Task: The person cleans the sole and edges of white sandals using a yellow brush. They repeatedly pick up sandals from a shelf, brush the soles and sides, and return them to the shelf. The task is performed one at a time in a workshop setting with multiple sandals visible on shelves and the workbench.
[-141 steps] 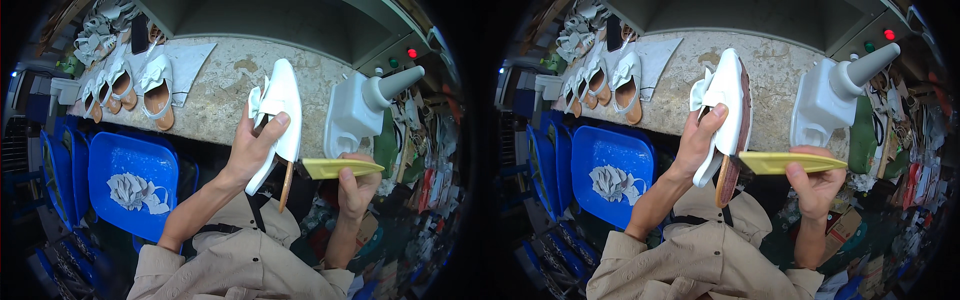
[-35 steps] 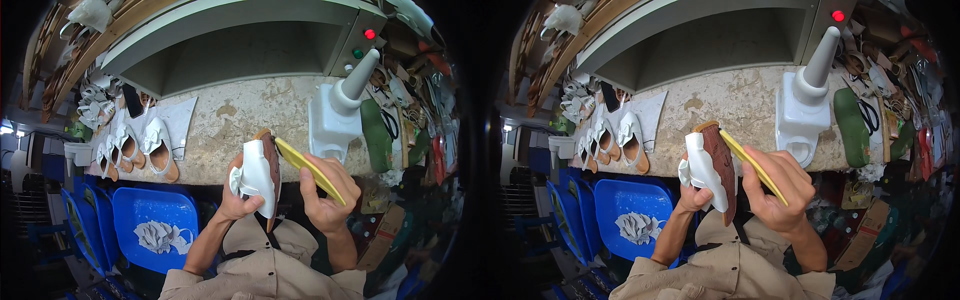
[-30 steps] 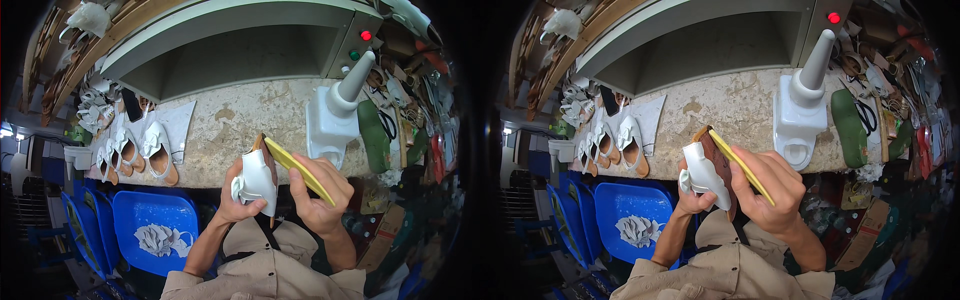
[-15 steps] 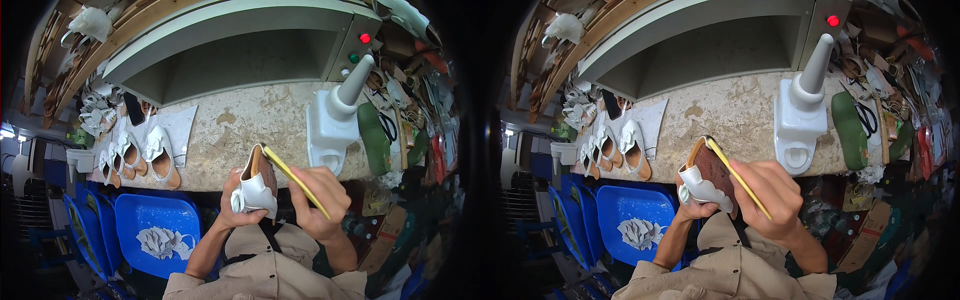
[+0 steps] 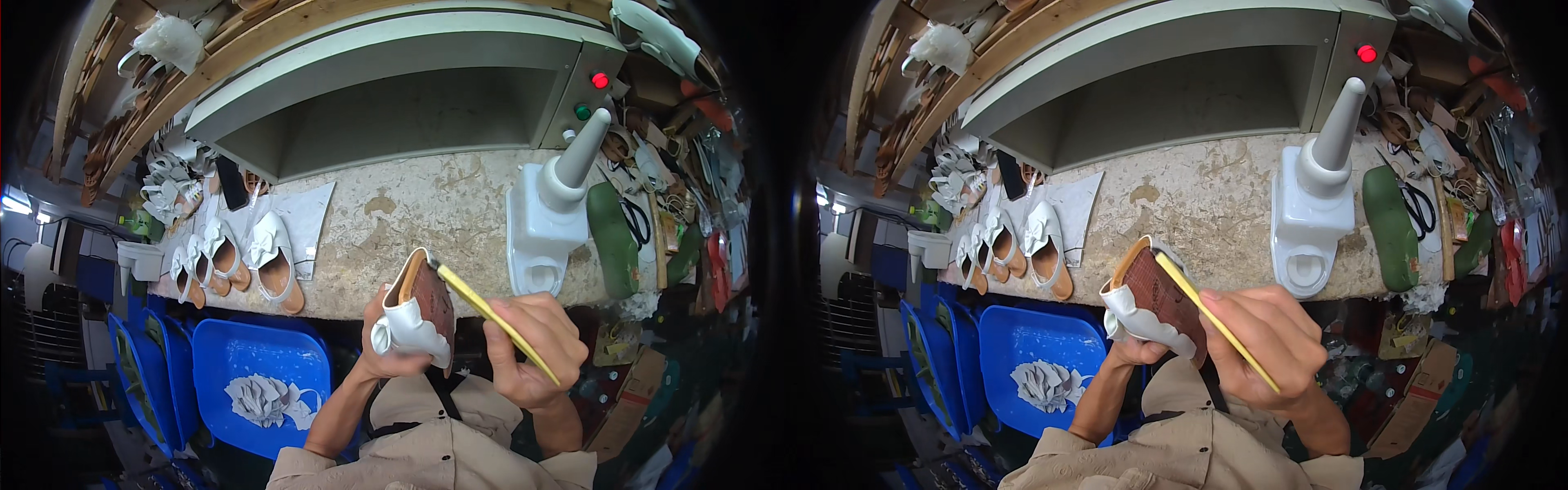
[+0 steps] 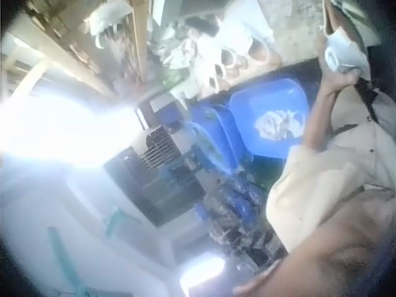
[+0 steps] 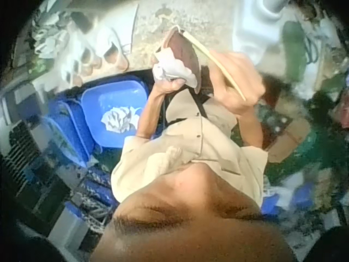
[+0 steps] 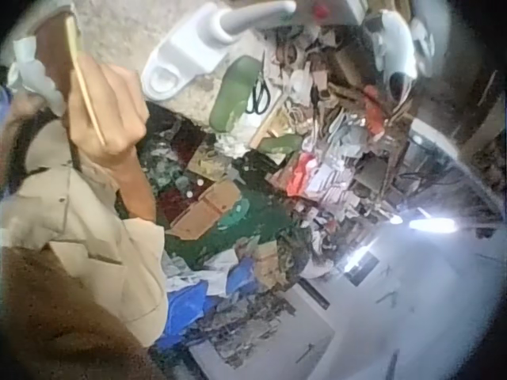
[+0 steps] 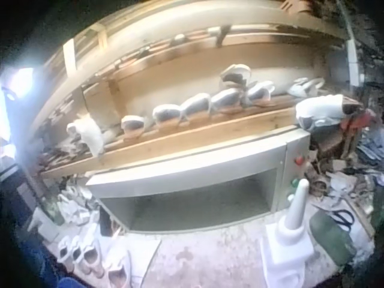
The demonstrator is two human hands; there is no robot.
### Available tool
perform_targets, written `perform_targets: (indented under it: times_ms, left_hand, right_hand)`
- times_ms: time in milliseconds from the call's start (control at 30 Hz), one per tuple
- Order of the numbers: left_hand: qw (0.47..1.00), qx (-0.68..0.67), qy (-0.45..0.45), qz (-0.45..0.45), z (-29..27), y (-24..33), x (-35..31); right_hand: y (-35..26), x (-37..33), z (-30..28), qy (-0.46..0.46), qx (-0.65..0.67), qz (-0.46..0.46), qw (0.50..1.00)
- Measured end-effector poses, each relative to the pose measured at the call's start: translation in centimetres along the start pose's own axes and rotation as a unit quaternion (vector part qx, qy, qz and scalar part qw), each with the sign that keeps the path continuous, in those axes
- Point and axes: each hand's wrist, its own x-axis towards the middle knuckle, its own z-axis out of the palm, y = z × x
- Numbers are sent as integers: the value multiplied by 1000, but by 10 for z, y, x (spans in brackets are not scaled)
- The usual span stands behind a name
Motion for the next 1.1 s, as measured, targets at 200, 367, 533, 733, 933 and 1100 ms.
perform_targets:
  times_ms: [200, 367, 533, 733, 933, 1100]
  left_hand:
    - [999, -32, -24, 22, -1, -2, 3]
    - [987, -114, 40, -104, -3, 9, -2]
    - [994, -72, 21, -80, -5, 16, 8]
    - [981, -60, 185, -5, -19, 63, 57]
    - [925, -166, 335, 65, -60, 75, 88]
    - [933, -133, 324, 82, -75, 101, 75]
  right_hand:
    - [2, -4, 10, -17, 61, 34, 997]
    - [2, 0, -5, -90, 69, 109, 988]
    - [-1, 13, -5, -17, 54, 73, 996]
    - [-8, 20, -37, -71, 82, 143, 984]
    - [-43, 79, -61, -23, 305, -166, 937]
    - [-75, 104, -76, -159, 451, -246, 843]
